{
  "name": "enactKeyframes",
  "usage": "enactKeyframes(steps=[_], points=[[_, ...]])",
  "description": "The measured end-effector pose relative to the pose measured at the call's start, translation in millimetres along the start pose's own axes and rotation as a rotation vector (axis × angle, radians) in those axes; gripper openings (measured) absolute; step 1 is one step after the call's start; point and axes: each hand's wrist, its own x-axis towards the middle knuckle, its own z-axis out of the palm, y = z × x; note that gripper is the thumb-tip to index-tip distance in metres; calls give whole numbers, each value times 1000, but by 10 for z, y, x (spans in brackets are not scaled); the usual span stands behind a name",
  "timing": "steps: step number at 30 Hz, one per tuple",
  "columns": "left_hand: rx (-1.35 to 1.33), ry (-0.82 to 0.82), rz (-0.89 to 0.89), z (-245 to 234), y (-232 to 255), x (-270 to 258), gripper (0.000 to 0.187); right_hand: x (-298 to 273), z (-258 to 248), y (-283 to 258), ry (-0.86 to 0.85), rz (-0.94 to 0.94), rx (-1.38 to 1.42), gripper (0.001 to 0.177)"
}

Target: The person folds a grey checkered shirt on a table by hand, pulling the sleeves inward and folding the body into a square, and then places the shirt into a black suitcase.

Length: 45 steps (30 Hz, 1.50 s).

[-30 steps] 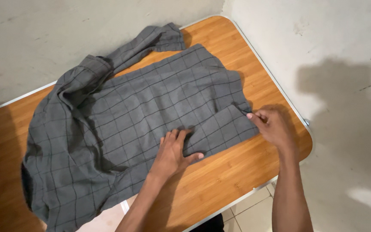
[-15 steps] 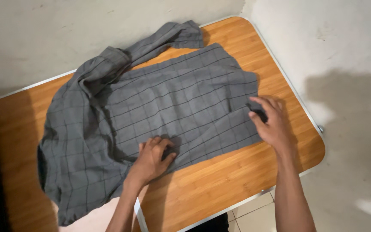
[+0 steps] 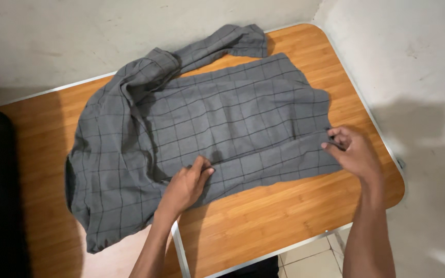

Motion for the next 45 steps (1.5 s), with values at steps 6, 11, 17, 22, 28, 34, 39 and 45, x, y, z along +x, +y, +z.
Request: enactKeyframes(steps=[6, 11, 17, 22, 28, 34, 39, 45], points=[[52, -140, -72, -91, 22, 61, 48, -14, -77, 156, -175, 59, -153, 33], [-189, -472, -10, -72, -222, 114, 42, -44, -219, 281, -173, 94, 118, 24], [-175, -540, -64, -20, -378, 180, 36, -124, -217, 208, -120, 240, 102, 29], [-203, -588, -31, -126, -425, 184, 45, -90, -249, 511, -42, 243, 168, 26], [-228, -629, -28, -136, -447, 145, 42, -103, -237, 574, -74, 107, 394, 19], [-4, -562, -138, -237, -332, 176, 57, -144, -6, 78, 61, 32, -108, 24], [178, -403, -207, -358, -216, 4, 55, -210, 71, 18, 162, -36, -428, 18], [263, -110, -56, -336, -415, -97, 50, -230, 186, 110, 336, -253, -537, 16]])
